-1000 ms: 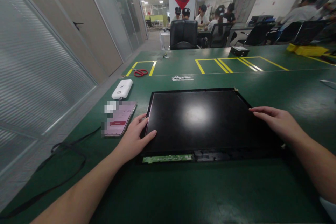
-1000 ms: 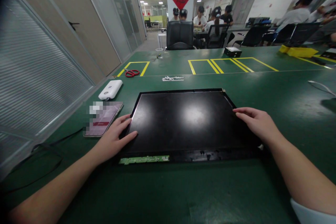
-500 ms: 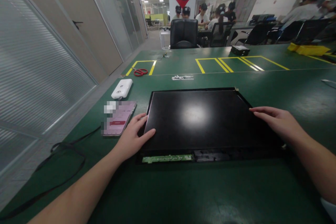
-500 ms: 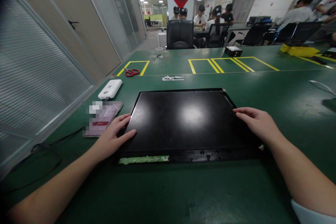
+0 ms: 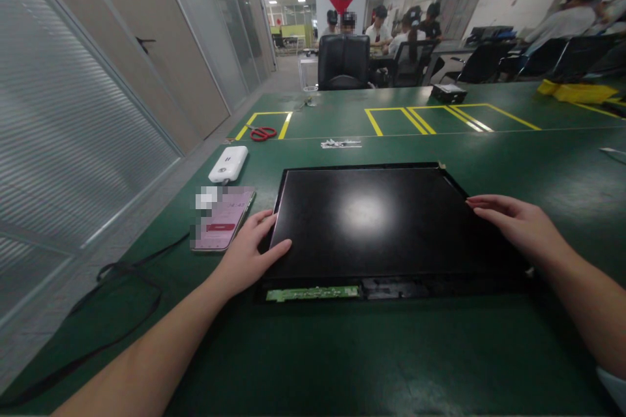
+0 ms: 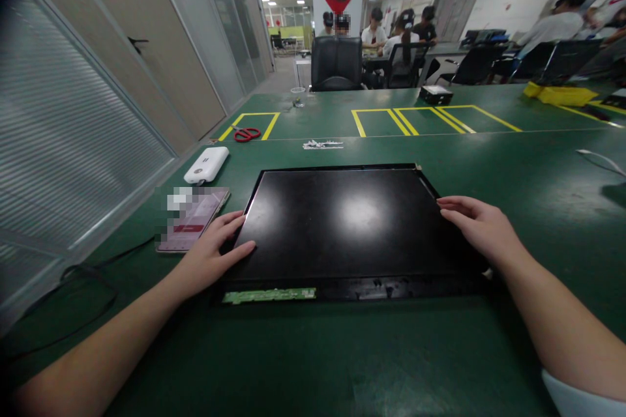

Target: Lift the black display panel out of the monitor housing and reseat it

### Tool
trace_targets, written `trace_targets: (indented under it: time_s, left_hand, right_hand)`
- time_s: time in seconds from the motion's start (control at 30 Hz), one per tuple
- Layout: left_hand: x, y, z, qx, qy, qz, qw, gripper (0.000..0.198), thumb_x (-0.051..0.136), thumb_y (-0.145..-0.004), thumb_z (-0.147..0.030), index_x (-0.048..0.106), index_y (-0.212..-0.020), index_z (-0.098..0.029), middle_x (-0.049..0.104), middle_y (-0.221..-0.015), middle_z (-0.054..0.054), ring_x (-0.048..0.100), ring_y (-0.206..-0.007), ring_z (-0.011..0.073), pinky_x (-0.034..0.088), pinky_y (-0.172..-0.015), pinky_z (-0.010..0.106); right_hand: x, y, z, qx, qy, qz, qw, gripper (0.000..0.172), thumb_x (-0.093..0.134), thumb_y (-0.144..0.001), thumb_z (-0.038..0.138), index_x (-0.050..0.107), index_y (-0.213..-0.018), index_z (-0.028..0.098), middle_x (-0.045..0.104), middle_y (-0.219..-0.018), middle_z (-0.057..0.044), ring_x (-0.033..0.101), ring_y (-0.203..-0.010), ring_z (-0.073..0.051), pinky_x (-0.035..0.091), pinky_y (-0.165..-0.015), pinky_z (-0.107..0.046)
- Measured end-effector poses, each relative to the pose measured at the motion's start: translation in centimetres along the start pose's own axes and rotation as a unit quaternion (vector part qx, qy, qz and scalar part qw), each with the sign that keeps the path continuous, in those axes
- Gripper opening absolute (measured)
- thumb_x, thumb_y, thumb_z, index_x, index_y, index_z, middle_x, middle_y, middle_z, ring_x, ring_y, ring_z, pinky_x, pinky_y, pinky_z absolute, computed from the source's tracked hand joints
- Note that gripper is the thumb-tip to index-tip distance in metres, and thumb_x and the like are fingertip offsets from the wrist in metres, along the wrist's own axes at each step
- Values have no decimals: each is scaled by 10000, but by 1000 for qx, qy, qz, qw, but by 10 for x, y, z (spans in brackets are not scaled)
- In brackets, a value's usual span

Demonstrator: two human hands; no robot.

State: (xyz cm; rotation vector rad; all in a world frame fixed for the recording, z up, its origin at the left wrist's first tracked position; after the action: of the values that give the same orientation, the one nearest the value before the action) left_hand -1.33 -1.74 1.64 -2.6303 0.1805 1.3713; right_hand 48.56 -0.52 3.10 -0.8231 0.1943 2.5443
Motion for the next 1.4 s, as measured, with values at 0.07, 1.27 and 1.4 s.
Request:
trace_targets:
  time_s: [0.07,1.27,1.4]
  left_hand:
    - [0,0,0,-3,3,3,1000,706,587,-918,-626,631,-1457,-172,502,-1578,195,477,-1479,409,375,-1230,589]
    - [-5,5,-5,-26,163,-12,986,711,720,-835,-628,665,-1421,-230,464,-1638,164,458,-1504,403,483,-1161,565]
    - [-5,5,-4,-25,178,-12,984,682,733,-838,-627,683,-1404,-249,490,-1624,150,461,-1502,401,478,-1167,568]
  right_hand:
    - [0,0,0,-2,2,2,1000,517,691,-474,557,776,-893,268,817,-1011,-83,710,-1099,-350,457,-1083,-466]
    - [-2,-10,-18,-72,105,-1,992,463,612,-661,527,812,-982,261,823,-1021,-77,736,-1032,-331,514,-1000,-484]
    - [-1,-9,-15,-73,86,-9,994,422,627,-653,494,802,-962,266,824,-1022,-75,741,-1042,-330,527,-1001,-485]
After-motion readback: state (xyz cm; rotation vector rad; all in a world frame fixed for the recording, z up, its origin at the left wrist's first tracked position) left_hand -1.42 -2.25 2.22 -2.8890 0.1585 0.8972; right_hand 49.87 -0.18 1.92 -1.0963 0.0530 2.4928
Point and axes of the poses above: each hand's wrist, its own y-axis away from the middle knuckle, its own x-axis out of the palm, z = x × y, the point moved 2 cm from there along -y, towards the middle knuckle
